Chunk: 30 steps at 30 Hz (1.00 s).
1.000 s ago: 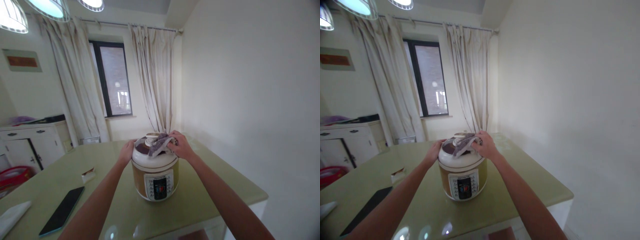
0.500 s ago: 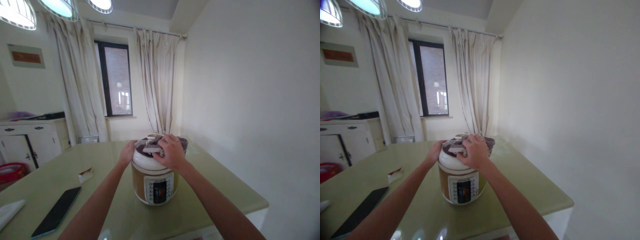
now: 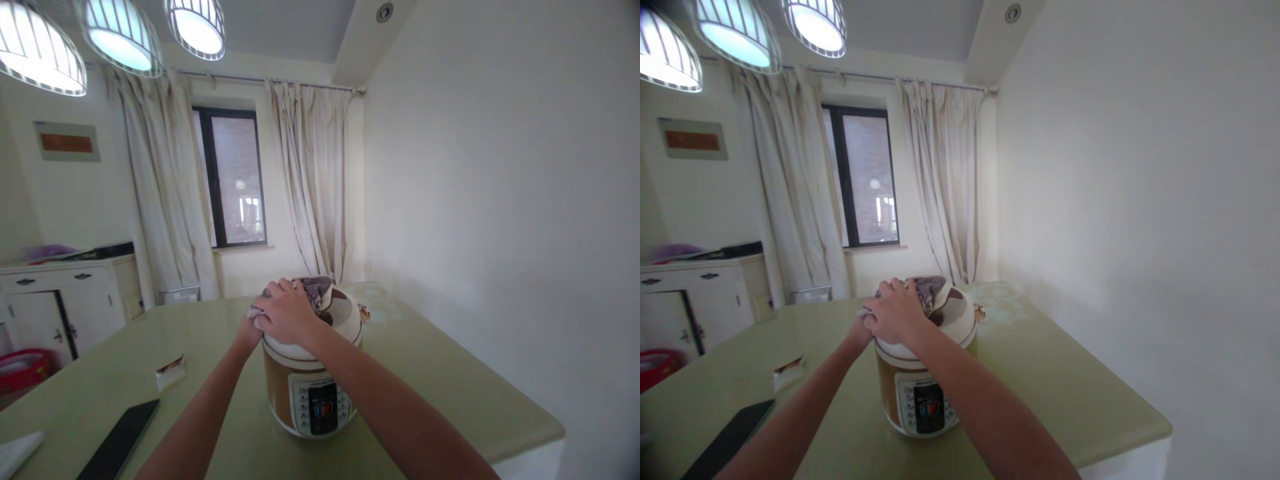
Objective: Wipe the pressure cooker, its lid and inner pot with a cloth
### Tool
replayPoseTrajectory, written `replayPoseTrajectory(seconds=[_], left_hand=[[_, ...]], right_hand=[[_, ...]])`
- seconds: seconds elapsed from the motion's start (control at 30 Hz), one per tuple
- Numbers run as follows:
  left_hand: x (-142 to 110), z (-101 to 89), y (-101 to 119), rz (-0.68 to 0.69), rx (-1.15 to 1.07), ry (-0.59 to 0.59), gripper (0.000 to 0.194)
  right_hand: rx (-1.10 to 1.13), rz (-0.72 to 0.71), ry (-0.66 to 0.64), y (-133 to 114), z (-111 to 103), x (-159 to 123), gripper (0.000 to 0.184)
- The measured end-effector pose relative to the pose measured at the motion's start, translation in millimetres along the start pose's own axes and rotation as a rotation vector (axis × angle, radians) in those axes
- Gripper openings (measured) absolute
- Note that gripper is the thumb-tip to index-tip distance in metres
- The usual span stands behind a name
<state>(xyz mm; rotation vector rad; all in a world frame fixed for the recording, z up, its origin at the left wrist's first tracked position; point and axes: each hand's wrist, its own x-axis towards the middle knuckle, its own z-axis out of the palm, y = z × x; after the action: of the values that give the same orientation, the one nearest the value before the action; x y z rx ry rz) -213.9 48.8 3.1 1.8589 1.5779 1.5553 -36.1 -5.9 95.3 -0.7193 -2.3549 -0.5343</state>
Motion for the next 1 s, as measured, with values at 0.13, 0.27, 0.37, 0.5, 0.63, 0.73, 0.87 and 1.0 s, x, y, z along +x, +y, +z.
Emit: replayPoseTrajectory(seconds=[0.13,0.27,0.37,0.5,0.63,0.73,0.87,1.0], left_hand=[[0,-5.5,9,0.040,0.004,-0.051,0.027],[-2,-6.2,19,0.028,-0.010,-0.048,0.041],[-2,-3.1,24,-0.057,-0.005,-0.034,0.053],[-2,0.0,25,-0.077,0.011,-0.013,0.056],[-3,0.6,23,-0.077,0.025,0.003,0.058],[-3,0.8,22,-0.081,0.016,0.001,0.059],[-4,-0.6,22,-0.102,-0.001,-0.016,0.064],[-2,-1.1,22,-0.114,-0.069,-0.088,0.078]], right_hand=[[0.107,0.024,0.036,13,-10,-21,0.021],[0.210,0.032,0.090,30,-19,-39,0.019],[0.290,0.053,0.160,42,-24,-53,0.014],[0.361,0.132,0.242,57,-30,-73,0.008],[0.370,0.256,0.284,76,-32,-88,0.013],[0.378,0.377,0.313,96,-26,-95,0.022],[0.329,0.512,0.347,115,-16,-102,0.023],[0.239,0.483,0.345,105,-20,-108,0.017]])
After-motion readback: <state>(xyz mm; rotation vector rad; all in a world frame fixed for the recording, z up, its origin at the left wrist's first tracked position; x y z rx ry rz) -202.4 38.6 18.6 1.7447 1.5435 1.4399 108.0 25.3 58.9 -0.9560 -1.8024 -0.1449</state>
